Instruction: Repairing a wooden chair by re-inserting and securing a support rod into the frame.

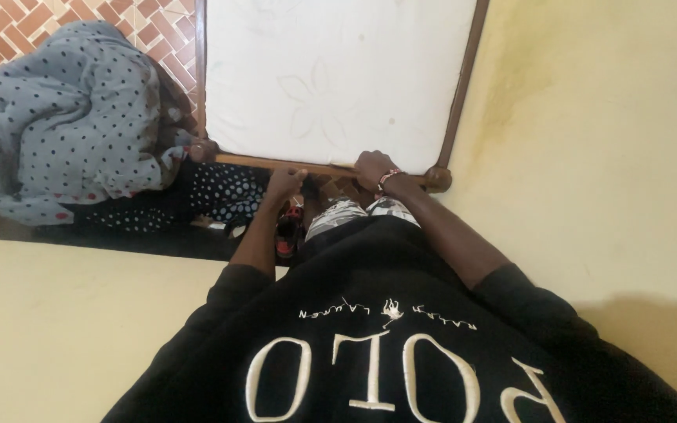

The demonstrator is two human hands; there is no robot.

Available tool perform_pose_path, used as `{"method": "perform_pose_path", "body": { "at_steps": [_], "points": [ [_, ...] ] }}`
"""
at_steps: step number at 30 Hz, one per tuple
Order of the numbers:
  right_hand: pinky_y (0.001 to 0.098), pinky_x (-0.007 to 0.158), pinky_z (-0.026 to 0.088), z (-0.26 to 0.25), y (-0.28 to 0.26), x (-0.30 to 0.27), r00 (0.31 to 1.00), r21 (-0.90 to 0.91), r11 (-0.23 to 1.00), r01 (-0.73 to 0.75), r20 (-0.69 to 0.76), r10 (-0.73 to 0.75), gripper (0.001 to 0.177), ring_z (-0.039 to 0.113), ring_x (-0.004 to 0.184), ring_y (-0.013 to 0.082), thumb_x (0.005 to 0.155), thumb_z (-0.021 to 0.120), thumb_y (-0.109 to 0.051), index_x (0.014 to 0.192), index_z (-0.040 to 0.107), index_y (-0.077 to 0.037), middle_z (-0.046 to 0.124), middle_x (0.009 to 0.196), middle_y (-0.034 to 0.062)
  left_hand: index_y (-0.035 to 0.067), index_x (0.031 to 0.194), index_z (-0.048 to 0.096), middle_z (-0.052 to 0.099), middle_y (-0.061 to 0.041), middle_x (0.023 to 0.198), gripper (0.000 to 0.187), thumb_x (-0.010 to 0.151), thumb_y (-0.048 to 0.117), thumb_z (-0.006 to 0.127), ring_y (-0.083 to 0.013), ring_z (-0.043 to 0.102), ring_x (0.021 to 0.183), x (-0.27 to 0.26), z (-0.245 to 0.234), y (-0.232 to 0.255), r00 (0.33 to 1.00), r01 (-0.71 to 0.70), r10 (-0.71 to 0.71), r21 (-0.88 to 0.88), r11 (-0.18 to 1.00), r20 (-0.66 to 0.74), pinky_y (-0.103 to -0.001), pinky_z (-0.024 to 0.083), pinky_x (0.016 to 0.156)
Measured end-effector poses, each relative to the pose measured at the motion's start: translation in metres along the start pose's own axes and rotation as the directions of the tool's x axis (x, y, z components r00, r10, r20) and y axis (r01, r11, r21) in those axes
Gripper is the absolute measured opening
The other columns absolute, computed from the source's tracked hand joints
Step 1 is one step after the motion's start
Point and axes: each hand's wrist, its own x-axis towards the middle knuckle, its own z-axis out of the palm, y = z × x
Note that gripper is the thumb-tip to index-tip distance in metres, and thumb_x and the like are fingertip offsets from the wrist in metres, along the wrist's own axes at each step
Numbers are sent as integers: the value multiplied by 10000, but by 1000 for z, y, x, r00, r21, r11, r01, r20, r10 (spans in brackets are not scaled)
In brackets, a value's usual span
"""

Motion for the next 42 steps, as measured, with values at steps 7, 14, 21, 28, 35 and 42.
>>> {"method": "perform_pose_path", "body": {
  "at_steps": [7,14,21,28,35,42],
  "points": [
    [346,687,637,27,43,-20,992,310,949,-53,-90,85,433,760,614,269,899,514,-45,1261,739,-121,786,935,233,-21,901,762,745,-141,781,461,945,433,703,-247,712,711,13,15,-17,1000,3,-5,128,992,19,-404,547,684],
    [391,552,639,-16,50,-69,983,436,888,-144,-38,178,478,747,579,278,857,579,-39,1306,698,-154,778,988,154,25,1004,750,754,-167,829,426,894,435,708,-304,740,761,18,7,17,1000,4,-4,72,997,-11,-427,568,695],
    [299,670,599,13,64,-15,977,303,946,-119,-133,166,419,777,655,228,881,633,-69,1263,769,-172,831,982,177,-30,1082,768,769,-229,934,506,954,453,693,-355,756,858,34,15,21,1000,9,-13,251,968,12,-454,572,808],
    [350,564,653,-28,26,-67,981,333,925,-182,-10,196,418,778,654,279,916,570,-27,1314,680,-93,765,1110,208,-38,1385,562,589,-280,1396,851,820,559,785,-396,582,1286,13,18,50,998,13,-6,123,992,-58,-456,489,1048],
    [358,622,647,-10,57,-45,993,275,956,-102,-37,117,458,768,666,284,890,552,-35,1307,718,-128,761,1056,229,-56,1397,545,612,-286,1366,887,812,566,786,-392,608,1261,10,26,67,998,55,-57,173,983,11,-443,503,1033],
    [402,749,578,62,120,14,906,114,982,153,-414,-93,317,736,782,309,856,694,-163,1137,838,-136,805,988,213,-101,1338,586,733,-252,1205,854,796,529,778,-348,707,1146,6,28,82,996,64,-70,91,994,60,-415,553,1002]
  ]
}}
